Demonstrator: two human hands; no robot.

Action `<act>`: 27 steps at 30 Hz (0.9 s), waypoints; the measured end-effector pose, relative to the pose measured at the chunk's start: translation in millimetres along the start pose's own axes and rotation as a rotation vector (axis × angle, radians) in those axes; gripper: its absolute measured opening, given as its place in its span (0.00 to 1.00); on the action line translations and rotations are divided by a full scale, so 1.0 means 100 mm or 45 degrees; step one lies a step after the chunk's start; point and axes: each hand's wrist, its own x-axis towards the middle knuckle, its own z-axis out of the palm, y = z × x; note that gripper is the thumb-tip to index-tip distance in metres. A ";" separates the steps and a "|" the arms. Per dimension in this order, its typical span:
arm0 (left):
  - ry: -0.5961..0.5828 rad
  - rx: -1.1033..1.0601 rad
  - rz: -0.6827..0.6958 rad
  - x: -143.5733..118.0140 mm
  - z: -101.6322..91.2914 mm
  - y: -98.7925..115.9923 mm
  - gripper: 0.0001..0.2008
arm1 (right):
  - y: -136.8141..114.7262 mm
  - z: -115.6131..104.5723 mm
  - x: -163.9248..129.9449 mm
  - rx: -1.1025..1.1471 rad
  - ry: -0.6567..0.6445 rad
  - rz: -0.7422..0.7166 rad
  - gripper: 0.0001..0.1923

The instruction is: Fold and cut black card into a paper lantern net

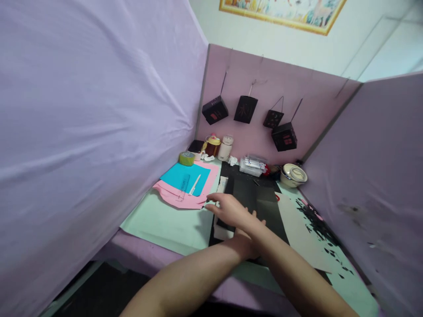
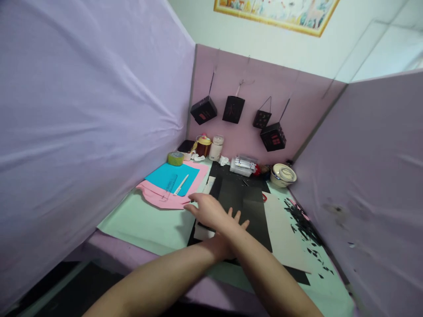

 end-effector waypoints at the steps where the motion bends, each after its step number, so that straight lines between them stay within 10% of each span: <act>1: -0.026 -0.002 0.034 0.01 0.00 -0.01 0.33 | -0.02 0.04 0.01 0.013 -0.021 -0.025 0.19; 8: -0.058 0.040 -0.021 0.11 -0.02 0.06 0.33 | 0.41 -0.12 -0.24 -0.023 0.149 0.086 0.16; 18: -0.067 0.074 0.001 0.19 -0.05 0.06 0.41 | 2.71 -1.42 -0.94 -0.457 0.321 1.145 0.13; 27: -0.057 0.033 0.003 0.16 -0.06 0.08 0.41 | 3.59 -1.28 -1.11 -0.447 0.316 1.409 0.14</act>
